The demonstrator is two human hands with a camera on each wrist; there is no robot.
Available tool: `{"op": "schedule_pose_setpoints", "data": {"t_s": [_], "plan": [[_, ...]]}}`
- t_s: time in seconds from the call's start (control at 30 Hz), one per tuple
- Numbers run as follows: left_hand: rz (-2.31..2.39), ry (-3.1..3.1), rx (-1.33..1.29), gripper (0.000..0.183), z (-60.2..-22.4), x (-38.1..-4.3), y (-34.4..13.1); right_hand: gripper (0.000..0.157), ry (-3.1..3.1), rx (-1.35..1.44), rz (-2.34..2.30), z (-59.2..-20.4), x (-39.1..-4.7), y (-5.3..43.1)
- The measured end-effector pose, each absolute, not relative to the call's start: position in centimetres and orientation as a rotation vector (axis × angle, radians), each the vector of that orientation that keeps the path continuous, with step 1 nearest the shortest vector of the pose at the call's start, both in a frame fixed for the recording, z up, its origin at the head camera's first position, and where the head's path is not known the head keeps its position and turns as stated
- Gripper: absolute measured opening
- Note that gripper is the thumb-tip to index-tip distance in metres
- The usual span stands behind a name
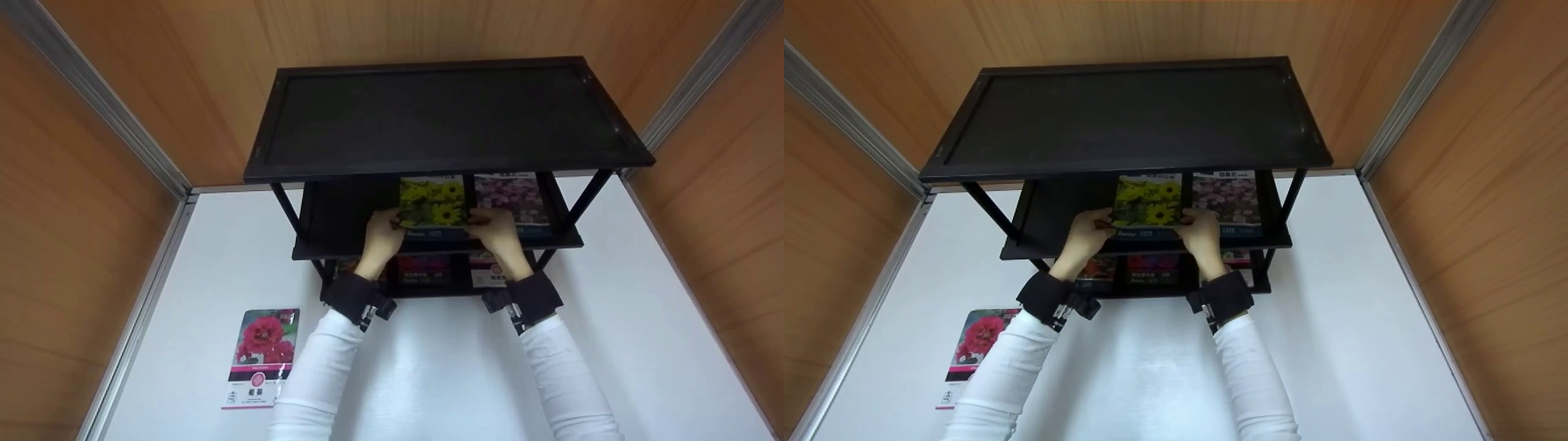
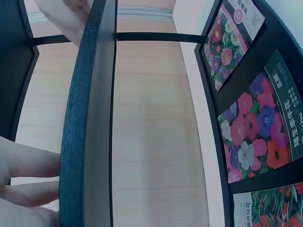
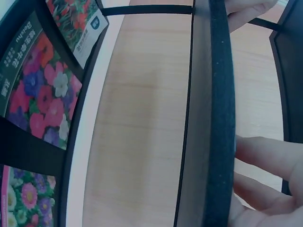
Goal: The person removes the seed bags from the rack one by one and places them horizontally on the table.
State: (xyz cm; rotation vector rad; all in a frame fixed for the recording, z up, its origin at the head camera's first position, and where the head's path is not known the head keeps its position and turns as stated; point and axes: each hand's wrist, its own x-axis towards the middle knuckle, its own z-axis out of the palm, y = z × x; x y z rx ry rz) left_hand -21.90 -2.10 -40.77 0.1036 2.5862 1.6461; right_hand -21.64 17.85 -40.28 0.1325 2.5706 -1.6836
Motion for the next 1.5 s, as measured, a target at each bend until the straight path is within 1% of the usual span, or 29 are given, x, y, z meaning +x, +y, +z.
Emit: {"op": "schedule_pose_setpoints", "data": {"t_s": [0.27, 0.57, 1.0, 1.23, 1.5], "plan": [[1.73, 2.479, 0.054, 0.042, -40.7, -22.1, -2.4, 0.04, 2.488, 0.181, -1.712, -40.1, -21.6, 18.1], [1.816, 2.376, 0.052, 0.043, -40.7, -21.9, -2.7, 0.041, 2.459, 0.145, -1.809, -39.8, -21.1, 18.2], [1.887, 2.423, 0.076, 0.043, -40.1, -20.8, -2.4, 0.04, 2.333, 0.134, -2.004, -39.4, -20.1, 18.7], [1.922, 2.437, 0.079, 0.043, -39.8, -19.9, -2.4, 0.042, 2.339, 0.205, -1.965, -39.3, -19.5, 18.7], [2.003, 2.378, -0.004, 0.043, -40.0, -18.6, -2.4, 0.042, 2.314, 0.25, -1.949, -39.2, -18.4, 18.7]]}}
